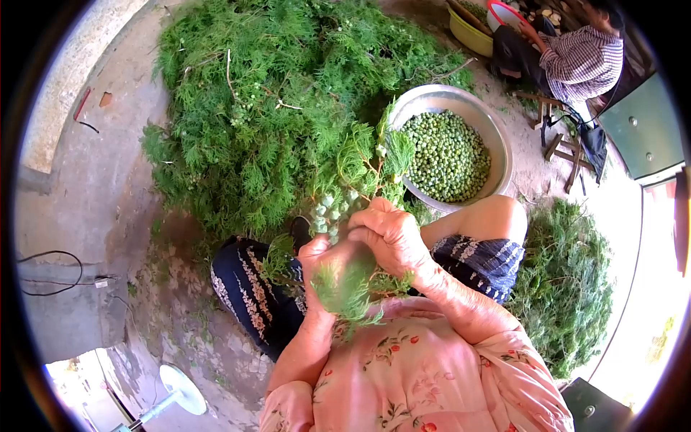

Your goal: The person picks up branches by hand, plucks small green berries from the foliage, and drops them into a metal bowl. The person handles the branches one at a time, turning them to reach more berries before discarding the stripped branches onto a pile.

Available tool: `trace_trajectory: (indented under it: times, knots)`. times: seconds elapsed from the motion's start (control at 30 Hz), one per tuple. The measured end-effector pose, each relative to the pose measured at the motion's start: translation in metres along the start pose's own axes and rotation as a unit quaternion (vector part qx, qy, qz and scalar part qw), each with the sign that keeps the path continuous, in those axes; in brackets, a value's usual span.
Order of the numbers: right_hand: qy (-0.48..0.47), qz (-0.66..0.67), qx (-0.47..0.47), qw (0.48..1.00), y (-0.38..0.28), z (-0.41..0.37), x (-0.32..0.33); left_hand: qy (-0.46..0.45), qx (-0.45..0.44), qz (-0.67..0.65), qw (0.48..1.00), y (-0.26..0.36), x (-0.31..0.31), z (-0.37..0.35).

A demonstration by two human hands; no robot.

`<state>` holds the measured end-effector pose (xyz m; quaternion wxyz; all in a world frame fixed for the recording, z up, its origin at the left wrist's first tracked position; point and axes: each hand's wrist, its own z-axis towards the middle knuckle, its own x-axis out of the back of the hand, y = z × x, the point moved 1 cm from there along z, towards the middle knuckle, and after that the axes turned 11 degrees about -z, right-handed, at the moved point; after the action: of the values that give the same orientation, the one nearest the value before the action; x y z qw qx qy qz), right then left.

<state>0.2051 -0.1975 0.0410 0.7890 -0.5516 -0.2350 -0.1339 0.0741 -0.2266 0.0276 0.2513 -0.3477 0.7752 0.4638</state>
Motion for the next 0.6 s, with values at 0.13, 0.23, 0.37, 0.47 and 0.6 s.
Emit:
trace_trajectory:
  times: [0.13,0.23,0.37,0.47,0.6]
  knots:
    - [0.006,0.109,-0.049,0.993,0.001,-0.001,0.002,-0.049,0.063,-0.142,0.987,0.001,0.000,0.003]
    - [-0.033,0.354,-0.202,0.913,-0.001,-0.001,0.011,0.031,-0.050,0.170,0.984,0.009,-0.014,-0.006]
    - [0.009,0.529,-0.275,0.803,0.009,0.003,0.023,0.019,-0.078,0.081,0.993,0.005,-0.014,-0.005]
    - [0.027,0.598,-0.258,0.758,0.021,0.009,0.033,0.022,-0.066,0.063,0.996,0.009,-0.014,-0.006]
    - [-0.012,0.512,-0.242,0.824,0.017,0.003,0.032,0.040,-0.059,0.068,0.995,0.006,-0.016,-0.003]
